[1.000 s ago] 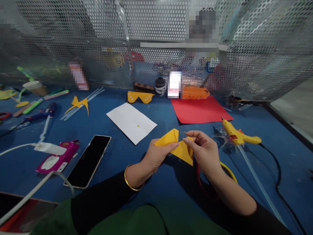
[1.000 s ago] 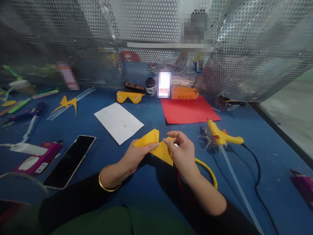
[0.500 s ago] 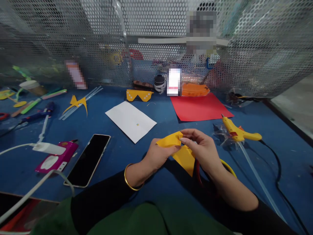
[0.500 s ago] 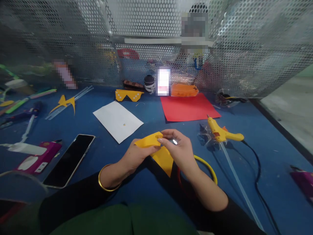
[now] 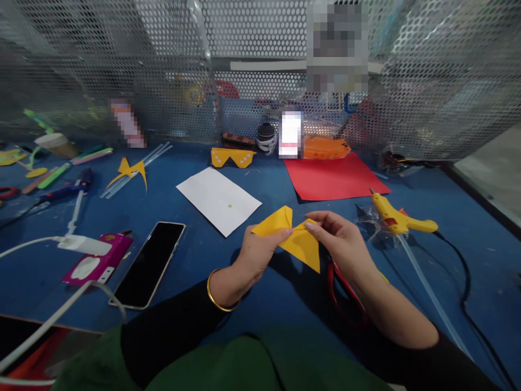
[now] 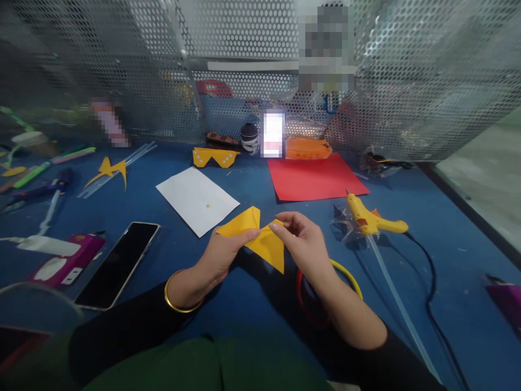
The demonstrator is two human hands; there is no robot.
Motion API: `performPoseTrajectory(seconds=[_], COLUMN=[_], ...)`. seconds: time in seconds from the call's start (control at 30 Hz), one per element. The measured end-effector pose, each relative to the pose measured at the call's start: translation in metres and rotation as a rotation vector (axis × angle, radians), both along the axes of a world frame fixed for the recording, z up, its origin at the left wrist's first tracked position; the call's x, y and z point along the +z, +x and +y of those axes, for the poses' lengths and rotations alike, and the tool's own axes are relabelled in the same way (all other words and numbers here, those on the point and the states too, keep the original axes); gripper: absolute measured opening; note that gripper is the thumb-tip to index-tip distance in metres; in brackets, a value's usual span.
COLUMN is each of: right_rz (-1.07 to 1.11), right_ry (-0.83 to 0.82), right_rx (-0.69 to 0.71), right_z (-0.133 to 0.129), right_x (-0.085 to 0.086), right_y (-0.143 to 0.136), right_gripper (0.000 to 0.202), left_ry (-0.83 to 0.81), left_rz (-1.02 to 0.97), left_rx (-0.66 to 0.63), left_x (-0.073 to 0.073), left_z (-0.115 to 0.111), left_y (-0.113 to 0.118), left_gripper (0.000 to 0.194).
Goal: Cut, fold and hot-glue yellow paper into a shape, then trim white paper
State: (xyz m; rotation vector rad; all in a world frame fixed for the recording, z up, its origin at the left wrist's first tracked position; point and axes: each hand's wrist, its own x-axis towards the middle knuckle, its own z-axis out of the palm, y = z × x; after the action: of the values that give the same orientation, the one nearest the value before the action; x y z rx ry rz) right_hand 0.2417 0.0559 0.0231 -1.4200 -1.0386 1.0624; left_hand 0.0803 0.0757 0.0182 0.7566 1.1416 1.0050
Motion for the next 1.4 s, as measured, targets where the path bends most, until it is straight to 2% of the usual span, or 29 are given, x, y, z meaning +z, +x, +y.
performPoseTrajectory(seconds=[0.17,0.3,0.5,0.73,0.87,1.03,1.13,1.27,1.3,1.4], right_rz=[0.091,0.092,-0.011,-0.074,0.021,0.169,0.200,0.065,0.000,-0.156], right_ry=[-0.028,-0.018,0.037,0.080,0.102,-0.046,-0.071,-0.036,-0.037,-0.036], right_rx=[0.004,-0.014,-0.044,-0.092,-0.170,0.013,0.002,-0.035,-0.015,0.079], right_z=[-0.004,-0.005,-0.003,0.001,0.002,-0.002,-0.004,-0.004,-0.003,-0.002], right_x=[0.001,0.000,-0.002,-0.008,-0.007,-0.001,0.002,0.004,0.004,0.002], right_y=[-0.003,-0.004,-0.002,0.002,0.002,-0.003,-0.003,0.004,0.006,0.010], right_gripper=[0.028,0.026,0.027,0.018,0.023,0.028,0.029,0.028,0.029,0.029], left_ry=[0.010,0.010,0.050,0.067,0.069,0.035,0.005,0.062,0.073,0.099], left_rz=[-0.033,-0.035,-0.053,-0.083,-0.109,-0.095,-0.037,-0.036,-0.036,0.014], left_rx=[-0.029,-0.064,-0.006,0.002,0.071,0.018,-0.078,-0.054,-0.034,-0.081], left_x=[0.003,-0.001,-0.002,0.000,0.004,0.002,-0.002,0.004,0.007,0.013], left_z=[-0.001,-0.001,-0.002,-0.003,-0.002,-0.002,0.001,0.011,0.013,0.019], left_y=[-0.001,0.000,0.000,0.001,0.002,0.001,-0.002,-0.009,-0.011,-0.014], left_gripper=[0.032,0.035,0.032,0.030,0.031,0.031,0.033,0.038,0.037,0.028])
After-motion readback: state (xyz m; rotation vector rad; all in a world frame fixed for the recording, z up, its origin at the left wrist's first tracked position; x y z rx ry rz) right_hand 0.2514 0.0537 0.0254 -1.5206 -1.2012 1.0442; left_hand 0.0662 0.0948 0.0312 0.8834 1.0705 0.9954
